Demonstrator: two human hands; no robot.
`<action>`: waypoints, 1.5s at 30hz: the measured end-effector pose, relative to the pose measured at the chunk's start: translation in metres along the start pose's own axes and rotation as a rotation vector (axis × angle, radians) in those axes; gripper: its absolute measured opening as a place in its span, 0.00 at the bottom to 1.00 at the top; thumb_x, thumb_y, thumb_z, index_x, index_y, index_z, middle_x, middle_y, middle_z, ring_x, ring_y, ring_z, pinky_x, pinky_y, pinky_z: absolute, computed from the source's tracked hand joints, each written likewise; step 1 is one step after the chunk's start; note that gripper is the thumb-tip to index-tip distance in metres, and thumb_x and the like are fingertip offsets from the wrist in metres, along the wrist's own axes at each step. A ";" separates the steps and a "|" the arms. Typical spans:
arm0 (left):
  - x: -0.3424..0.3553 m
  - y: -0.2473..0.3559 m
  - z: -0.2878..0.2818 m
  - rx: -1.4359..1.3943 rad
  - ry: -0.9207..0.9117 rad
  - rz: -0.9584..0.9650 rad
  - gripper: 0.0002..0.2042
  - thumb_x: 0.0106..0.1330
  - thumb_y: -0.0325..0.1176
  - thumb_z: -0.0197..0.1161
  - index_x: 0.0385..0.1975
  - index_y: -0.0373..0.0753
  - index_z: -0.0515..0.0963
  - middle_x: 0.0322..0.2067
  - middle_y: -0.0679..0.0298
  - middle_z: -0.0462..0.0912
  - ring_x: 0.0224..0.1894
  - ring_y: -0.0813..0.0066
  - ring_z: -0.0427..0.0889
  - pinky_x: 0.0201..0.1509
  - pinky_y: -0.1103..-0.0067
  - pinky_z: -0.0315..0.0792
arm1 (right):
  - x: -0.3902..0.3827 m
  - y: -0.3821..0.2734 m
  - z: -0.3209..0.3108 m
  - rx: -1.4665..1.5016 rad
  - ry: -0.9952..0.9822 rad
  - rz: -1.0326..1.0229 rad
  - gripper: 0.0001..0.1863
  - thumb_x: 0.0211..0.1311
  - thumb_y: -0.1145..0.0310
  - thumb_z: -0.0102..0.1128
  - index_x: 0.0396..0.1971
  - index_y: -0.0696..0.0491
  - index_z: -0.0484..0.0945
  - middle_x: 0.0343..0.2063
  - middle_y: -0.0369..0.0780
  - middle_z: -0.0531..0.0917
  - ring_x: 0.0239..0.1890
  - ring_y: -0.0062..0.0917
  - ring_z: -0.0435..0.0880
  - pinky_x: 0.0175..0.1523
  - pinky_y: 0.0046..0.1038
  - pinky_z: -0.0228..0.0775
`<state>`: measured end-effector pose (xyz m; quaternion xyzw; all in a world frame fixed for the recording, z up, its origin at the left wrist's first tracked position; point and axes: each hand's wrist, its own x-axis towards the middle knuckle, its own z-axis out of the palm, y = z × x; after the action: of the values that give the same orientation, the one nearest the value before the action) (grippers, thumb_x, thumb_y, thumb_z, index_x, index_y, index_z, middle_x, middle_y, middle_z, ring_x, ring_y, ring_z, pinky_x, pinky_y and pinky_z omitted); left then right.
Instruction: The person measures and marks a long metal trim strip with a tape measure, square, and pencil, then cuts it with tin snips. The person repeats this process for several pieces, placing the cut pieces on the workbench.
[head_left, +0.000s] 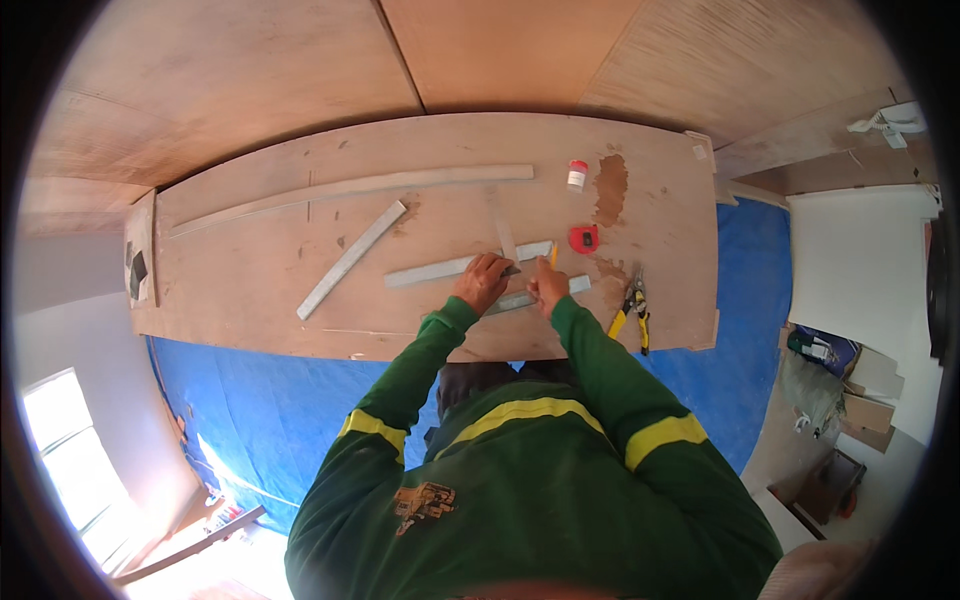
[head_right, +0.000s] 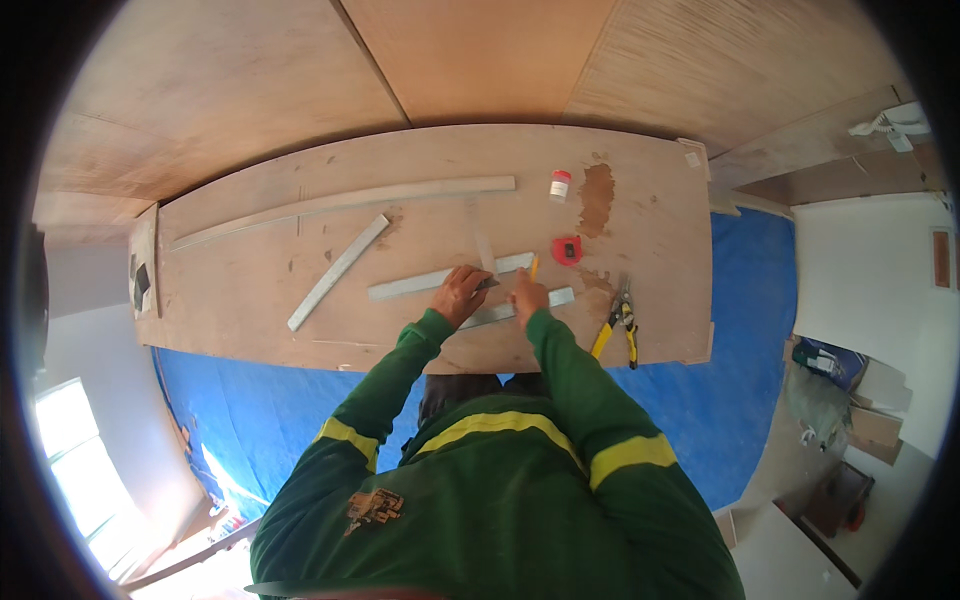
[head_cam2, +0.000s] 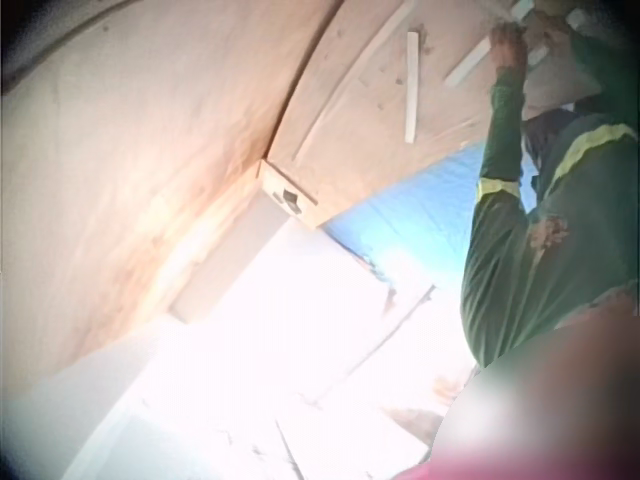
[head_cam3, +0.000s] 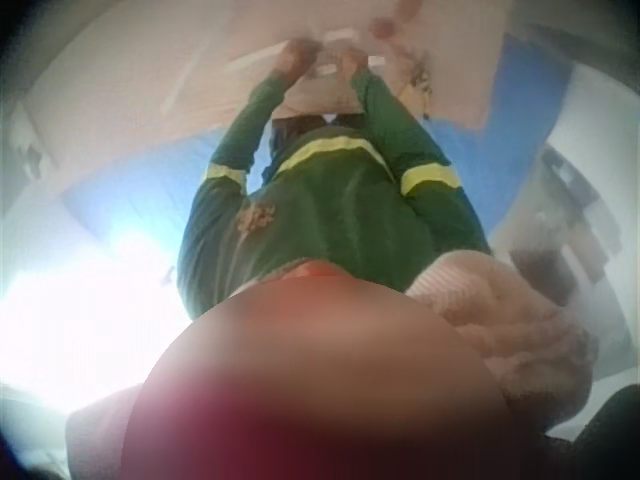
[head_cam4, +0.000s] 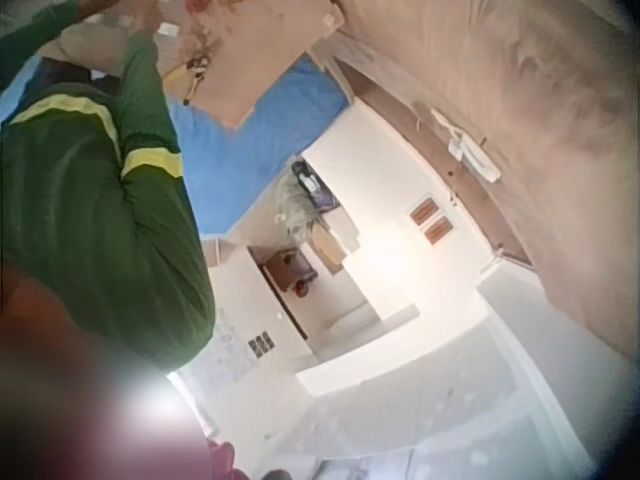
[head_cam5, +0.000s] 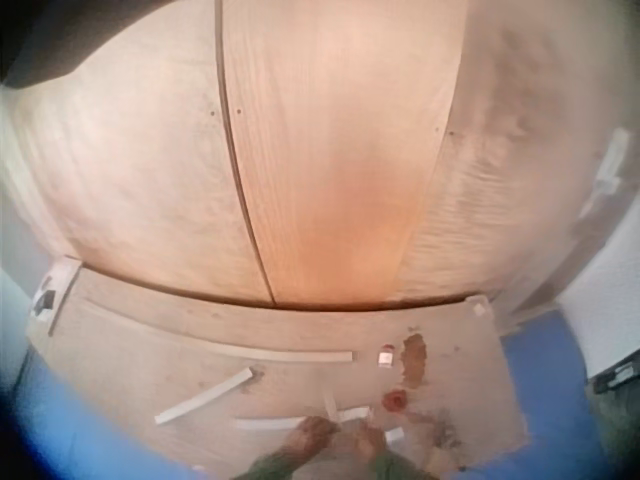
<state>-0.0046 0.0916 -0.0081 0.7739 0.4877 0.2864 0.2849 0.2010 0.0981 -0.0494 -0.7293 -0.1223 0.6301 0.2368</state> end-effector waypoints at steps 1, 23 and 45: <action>0.005 0.001 0.017 0.020 0.017 0.061 0.18 0.62 0.25 0.71 0.53 0.39 0.83 0.46 0.56 0.84 0.51 0.51 0.84 0.56 0.62 0.80 | -0.008 0.002 -0.025 0.002 0.024 0.014 0.29 0.76 0.40 0.60 0.29 0.53 0.79 0.19 0.34 0.78 0.15 0.23 0.73 0.19 0.31 0.60; 0.031 -0.005 0.075 0.212 -0.032 0.149 0.16 0.58 0.28 0.73 0.48 0.40 0.87 0.49 0.57 0.85 0.53 0.51 0.81 0.60 0.59 0.78 | -0.036 0.008 -0.124 -0.688 0.028 -0.795 0.16 0.73 0.66 0.53 0.51 0.57 0.83 0.46 0.59 0.87 0.51 0.59 0.85 0.56 0.55 0.77; 0.038 -0.008 0.067 0.418 -0.074 0.291 0.12 0.57 0.32 0.71 0.43 0.46 0.87 0.45 0.68 0.84 0.55 0.61 0.81 0.59 0.64 0.81 | -0.036 -0.043 -0.054 -1.181 0.057 -0.901 0.14 0.73 0.67 0.54 0.49 0.57 0.83 0.40 0.54 0.89 0.45 0.54 0.89 0.52 0.55 0.81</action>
<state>0.0531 0.1188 -0.0526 0.8879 0.4092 0.1889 0.0923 0.2526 0.1071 0.0082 -0.6307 -0.7217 0.2820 0.0438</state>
